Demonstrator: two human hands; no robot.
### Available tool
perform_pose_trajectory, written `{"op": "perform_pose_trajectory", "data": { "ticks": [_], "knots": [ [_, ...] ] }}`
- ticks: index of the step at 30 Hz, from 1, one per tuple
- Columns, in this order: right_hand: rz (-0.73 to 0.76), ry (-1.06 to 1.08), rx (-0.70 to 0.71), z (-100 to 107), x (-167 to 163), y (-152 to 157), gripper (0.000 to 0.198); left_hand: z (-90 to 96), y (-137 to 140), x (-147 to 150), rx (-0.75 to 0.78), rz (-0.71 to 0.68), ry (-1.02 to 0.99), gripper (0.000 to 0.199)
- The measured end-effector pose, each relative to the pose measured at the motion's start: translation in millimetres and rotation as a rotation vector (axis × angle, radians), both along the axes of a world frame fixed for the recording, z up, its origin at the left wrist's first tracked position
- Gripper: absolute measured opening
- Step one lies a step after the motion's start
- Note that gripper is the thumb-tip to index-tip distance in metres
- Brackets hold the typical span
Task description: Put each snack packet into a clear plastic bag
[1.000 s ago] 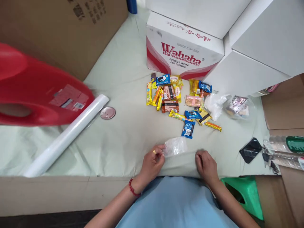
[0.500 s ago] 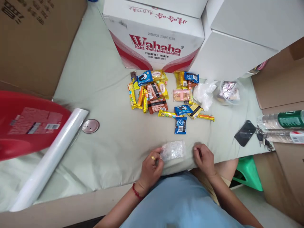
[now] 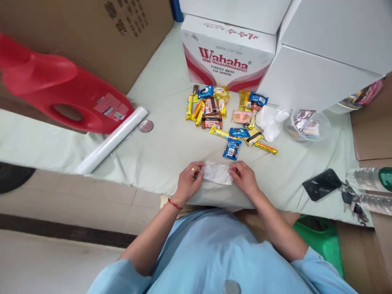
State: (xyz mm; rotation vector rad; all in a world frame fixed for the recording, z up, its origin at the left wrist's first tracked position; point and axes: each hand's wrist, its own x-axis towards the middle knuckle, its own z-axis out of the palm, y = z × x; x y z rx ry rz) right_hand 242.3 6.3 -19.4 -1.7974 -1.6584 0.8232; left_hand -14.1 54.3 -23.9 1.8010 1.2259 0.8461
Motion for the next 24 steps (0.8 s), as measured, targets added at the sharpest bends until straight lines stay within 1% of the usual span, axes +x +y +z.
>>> {"op": "perform_pose_trajectory", "data": {
  "ticks": [2,4,6,8,9,10,12,13,14,15,17,18,19,20,22,24],
  "knots": [
    [-0.018,0.021,0.005,-2.5,3.0,-1.4,0.011,-2.3,1.4,1.7,0.033,0.008,-0.012,0.015],
    [-0.044,0.030,-0.008,-3.3,3.8,-2.1,0.018,-4.5,2.7,3.6,0.054,0.017,-0.019,0.015],
    [-0.033,0.048,-0.038,-1.9,2.7,-1.7,0.022,-6.6,3.0,5.3,0.067,0.018,-0.024,0.013],
    [-0.006,0.101,-0.045,2.2,-0.8,-2.8,0.016,-7.4,0.5,5.9,0.085,0.020,-0.033,0.005],
    [-0.013,0.138,-0.030,5.5,-3.8,-5.1,0.012,-6.8,-2.3,5.4,0.112,0.042,-0.040,0.005],
    [-0.039,0.171,-0.001,9.4,-8.0,-9.0,0.010,-5.2,-6.1,4.1,0.151,0.082,-0.047,0.011],
    [-0.138,0.187,0.094,18.5,-19.8,-21.6,0.010,1.0,-15.8,-0.9,0.227,0.169,-0.063,0.017],
    [-0.198,0.163,0.153,23.0,-27.2,-29.6,0.010,5.5,-20.9,-4.1,0.231,0.172,-0.077,0.014],
    [-0.251,0.123,0.213,27.2,-35.2,-38.0,0.010,10.5,-25.4,-7.1,0.185,0.128,-0.096,0.010],
    [-0.289,0.078,0.270,30.7,-43.2,-46.2,0.011,15.7,-28.8,-9.2,0.083,0.036,-0.124,0.009],
    [-0.294,-0.007,0.355,35.7,-57.6,-59.7,0.013,25.3,-31.5,-8.8,-0.236,-0.148,-0.195,0.018],
    [-0.259,-0.045,0.383,37.3,-63.2,-64.2,0.014,29.1,-30.6,-5.7,-0.409,-0.195,-0.236,0.024],
    [-0.207,-0.079,0.402,38.5,-67.6,-67.0,0.014,32.1,-28.5,-0.8,-0.556,-0.202,-0.277,0.030],
    [-0.150,-0.111,0.415,39.4,-70.9,-68.1,0.015,34.2,-25.5,5.3,-0.668,-0.181,-0.318,0.036],
    [-0.049,-0.167,0.427,40.7,-75.0,-66.3,0.017,36.4,-18.9,18.3,-0.766,-0.142,-0.380,0.045],
    [0.027,-0.221,0.427,41.6,-77.0,-61.8,0.018,36.8,-14.1,28.0,-0.784,-0.134,-0.415,0.046]
  ]
}}
